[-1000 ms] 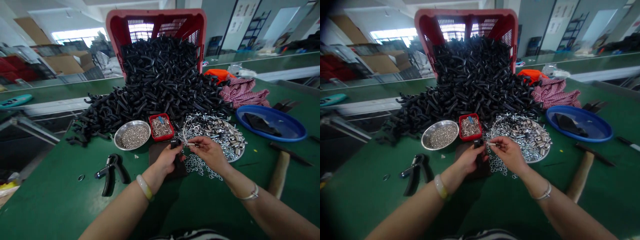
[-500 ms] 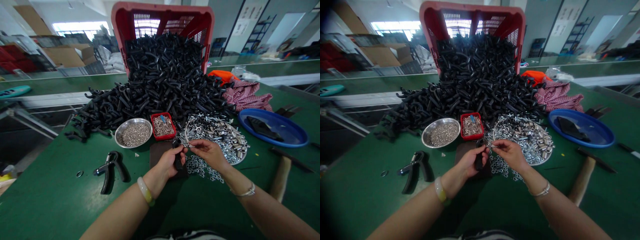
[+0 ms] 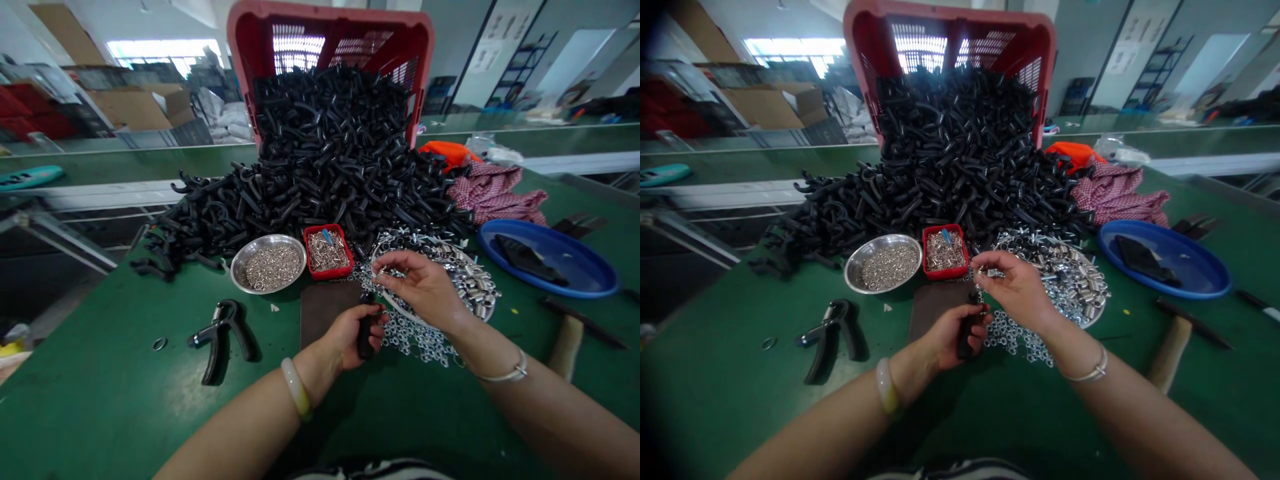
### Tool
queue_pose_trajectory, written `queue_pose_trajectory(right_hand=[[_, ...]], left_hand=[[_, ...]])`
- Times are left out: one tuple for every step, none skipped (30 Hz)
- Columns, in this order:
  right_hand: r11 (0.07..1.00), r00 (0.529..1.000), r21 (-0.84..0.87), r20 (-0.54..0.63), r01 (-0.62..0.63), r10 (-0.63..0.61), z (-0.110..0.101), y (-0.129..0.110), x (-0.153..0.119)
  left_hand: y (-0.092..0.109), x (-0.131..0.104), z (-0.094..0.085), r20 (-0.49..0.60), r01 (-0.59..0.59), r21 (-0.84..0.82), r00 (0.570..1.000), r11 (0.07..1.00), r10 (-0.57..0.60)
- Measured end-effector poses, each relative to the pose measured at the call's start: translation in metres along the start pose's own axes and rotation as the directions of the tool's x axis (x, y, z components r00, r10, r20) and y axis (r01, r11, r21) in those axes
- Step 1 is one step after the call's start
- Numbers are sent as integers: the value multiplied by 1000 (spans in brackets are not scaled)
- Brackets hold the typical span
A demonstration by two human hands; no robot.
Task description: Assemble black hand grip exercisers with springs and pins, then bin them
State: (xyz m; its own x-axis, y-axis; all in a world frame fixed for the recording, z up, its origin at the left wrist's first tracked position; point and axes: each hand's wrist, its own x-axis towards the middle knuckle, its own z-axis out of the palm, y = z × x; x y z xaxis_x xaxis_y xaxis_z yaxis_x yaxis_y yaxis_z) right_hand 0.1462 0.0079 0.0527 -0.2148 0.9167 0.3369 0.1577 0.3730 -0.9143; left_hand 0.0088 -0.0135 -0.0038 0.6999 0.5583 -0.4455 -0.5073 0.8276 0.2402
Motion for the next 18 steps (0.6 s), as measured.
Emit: queue_pose_trajectory(right_hand=[[1000, 1000, 0, 21, -9, 9, 1, 1, 0], [1000, 999, -2, 36, -17, 17, 2, 2, -1], [1000, 999, -8, 45, -22, 22, 3, 3, -2], [1000, 999, -18, 48, -21, 22, 4, 4, -4], [999, 999, -32, 50, -18, 19, 5, 5, -5], [999, 998, -52, 57, -17, 20, 5, 5, -5], [997, 997, -76, 69, -20, 25, 5, 5, -6], [995, 995, -98, 88, -28, 36, 4, 5, -5], [993, 991, -108, 118, -42, 54, 3, 5, -5], [993, 985, -97, 154, -63, 78, 2, 6, -4], [993, 976, -66, 188, -95, 106, 1, 9, -3], [990, 967, -16, 215, -137, 138, 0, 12, -1], [981, 958, 43, 229, -187, 173, -1, 16, 0], [967, 948, 95, 239, -238, 210, -2, 22, 1], [951, 938, 125, 243, -282, 246, -4, 27, 3], [942, 931, 127, 240, -311, 275, -7, 32, 5], [942, 929, 100, 227, -320, 292, -12, 37, 7], [952, 937, 41, 193, -305, 292, -19, 40, 9]], left_hand=[[1, 0, 0, -1, 18, 7, 1000, 1000, -18], [2, 0, 0, 1, 33, 12, 999, 999, -33], [2, 0, 0, 3, 48, 16, 999, 999, -48], [3, 0, 0, 4, 64, 21, 998, 998, -64], [3, 0, 0, 4, 84, 25, 996, 996, -84], [4, -1, 0, 6, 104, 30, 995, 994, -105], [4, -2, -1, 11, 117, 40, 993, 992, -117], [5, -3, -1, 20, 125, 52, 992, 991, -126], [5, -4, -1, 38, 133, 67, 990, 989, -136], [6, -6, -1, 63, 142, 86, 987, 986, -148], [6, -7, -1, 96, 149, 111, 983, 983, -159], [7, -9, -1, 134, 153, 136, 976, 979, -171], [8, -11, -1, 169, 156, 159, 969, 975, -183], [9, -13, 0, 194, 154, 178, 963, 972, -188], [10, -15, 0, 205, 140, 189, 962, 972, -178], [11, -16, -1, 201, 127, 187, 966, 974, -164], [13, -16, -2, 186, 118, 168, 971, 979, -149], [15, -16, -3, 165, 108, 134, 978, 985, -129]])
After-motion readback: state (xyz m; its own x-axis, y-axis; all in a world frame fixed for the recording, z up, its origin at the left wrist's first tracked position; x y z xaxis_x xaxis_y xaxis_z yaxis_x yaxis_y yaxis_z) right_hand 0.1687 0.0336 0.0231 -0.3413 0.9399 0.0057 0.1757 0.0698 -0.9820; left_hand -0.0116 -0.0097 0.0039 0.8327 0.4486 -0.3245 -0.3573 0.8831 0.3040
